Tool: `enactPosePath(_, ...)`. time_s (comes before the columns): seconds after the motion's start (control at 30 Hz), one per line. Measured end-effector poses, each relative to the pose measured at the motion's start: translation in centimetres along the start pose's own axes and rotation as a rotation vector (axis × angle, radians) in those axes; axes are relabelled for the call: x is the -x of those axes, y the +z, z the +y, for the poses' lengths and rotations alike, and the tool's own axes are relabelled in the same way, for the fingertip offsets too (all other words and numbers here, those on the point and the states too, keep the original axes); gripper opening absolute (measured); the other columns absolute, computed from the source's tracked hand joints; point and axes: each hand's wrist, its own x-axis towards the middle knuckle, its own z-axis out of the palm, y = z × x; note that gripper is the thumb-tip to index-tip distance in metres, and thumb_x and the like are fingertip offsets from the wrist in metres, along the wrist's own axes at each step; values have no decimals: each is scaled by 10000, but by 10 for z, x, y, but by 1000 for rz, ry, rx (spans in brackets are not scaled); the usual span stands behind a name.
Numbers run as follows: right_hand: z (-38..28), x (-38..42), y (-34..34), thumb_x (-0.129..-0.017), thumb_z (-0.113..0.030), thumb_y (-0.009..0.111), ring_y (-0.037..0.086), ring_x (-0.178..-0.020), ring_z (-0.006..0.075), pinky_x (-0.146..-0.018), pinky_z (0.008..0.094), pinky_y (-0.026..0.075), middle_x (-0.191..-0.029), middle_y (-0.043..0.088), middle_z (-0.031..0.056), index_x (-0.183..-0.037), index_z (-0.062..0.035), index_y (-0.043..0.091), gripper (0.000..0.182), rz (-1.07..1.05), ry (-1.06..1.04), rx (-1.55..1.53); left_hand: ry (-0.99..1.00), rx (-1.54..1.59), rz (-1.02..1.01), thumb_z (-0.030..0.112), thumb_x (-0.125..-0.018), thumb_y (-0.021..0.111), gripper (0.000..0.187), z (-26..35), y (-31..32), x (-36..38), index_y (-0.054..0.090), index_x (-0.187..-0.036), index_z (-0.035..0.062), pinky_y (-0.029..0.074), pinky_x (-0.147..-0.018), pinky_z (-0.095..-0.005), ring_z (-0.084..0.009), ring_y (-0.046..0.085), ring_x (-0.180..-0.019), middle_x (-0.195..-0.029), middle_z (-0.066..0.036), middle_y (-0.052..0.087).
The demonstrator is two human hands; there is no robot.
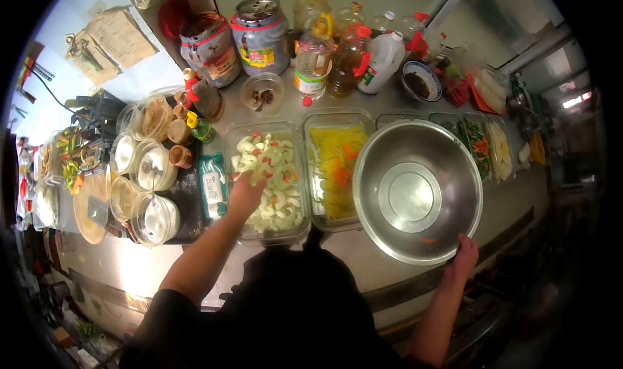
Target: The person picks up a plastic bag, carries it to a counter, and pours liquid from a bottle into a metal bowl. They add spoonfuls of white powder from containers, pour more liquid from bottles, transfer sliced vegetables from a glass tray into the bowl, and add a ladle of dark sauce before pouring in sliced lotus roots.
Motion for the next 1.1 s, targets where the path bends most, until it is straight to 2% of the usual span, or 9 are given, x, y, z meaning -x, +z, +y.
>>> enactPosePath(0.2,12,-1,29,-808,-92,600,562,-881,188,-820,337,451,-898,611,70,-924,0,612,149,-183,53,-173,201,216,349,209,-861,615,361,17,-48,24,570,-1138,-17,458,-880,-375,-322,597,-991,-1125,-225,595)
enactPosePath(0.3,11,30,87,-781,-122,615,570,-897,196,-828,341,451,-897,623,76,-919,-9,641,180,-304,96,-160,143,470,49,199,-875,596,288,33,-71,57,604,-1055,-26,465,-847,-319,-242,626,-937,-963,-135,661)
enactPosePath(0.43,36,71,167,-800,-208,674,503,-561,119,-476,298,383,-660,564,31,-729,-18,603,215,-545,92,67,4,1065,-267,250,-893,588,486,57,-60,128,435,-1279,-5,496,-863,-402,-278,555,-1101,-1231,-142,526)
enactPosePath(0.57,-1,148,214,-840,-260,646,565,-671,125,-598,280,451,-749,625,54,-858,-12,658,249,-923,98,32,-45,1182,141,176,-920,563,245,46,-65,157,515,-1126,53,495,-798,-399,-202,566,-988,-1049,-70,583)
enactPosePath(0.67,20,187,238,-877,-249,639,573,-766,111,-668,281,464,-893,647,59,-975,-12,654,256,-1215,105,-301,-187,1355,395,128,-917,526,416,45,-95,166,431,-1246,-107,421,-974,-411,-273,523,-1109,-1201,-207,533)
enactPosePath(0.8,17,209,250,-874,-238,653,600,-830,114,-758,272,480,-877,650,54,-939,-25,623,224,-1612,57,19,-135,1448,592,228,-924,496,453,-46,-161,190,456,-1239,-95,381,-1022,-409,-298,487,-1153,-1258,-202,500)
enactPosePath(0.83,12,217,251,-885,-215,644,603,-857,112,-793,275,484,-930,649,46,-982,-27,609,213,-1766,35,48,-97,521,632,244,-862,640,607,-97,-176,209,385,-1305,-85,327,-1038,-453,-305,449,-1205,-1324,-242,443)
enactPosePath(0.9,43,234,257,-871,-207,664,612,-856,117,-765,271,495,-903,648,45,-936,-23,603,204,-1801,-24,43,-220,1412,851,235,-921,485,465,-113,-221,230,448,-1253,-88,370,-1035,-398,-303,480,-1167,-1272,-204,494)
enactPosePath(1.1,83,271,254,-867,-115,648,636,-879,143,-789,277,529,-945,649,87,-1090,3,578,262,-1891,255,247,-232,1392,1161,160,-855,569,459,-137,-311,305,463,-1260,-29,476,-935,-447,-311,547,-1102,-1212,-164,549)
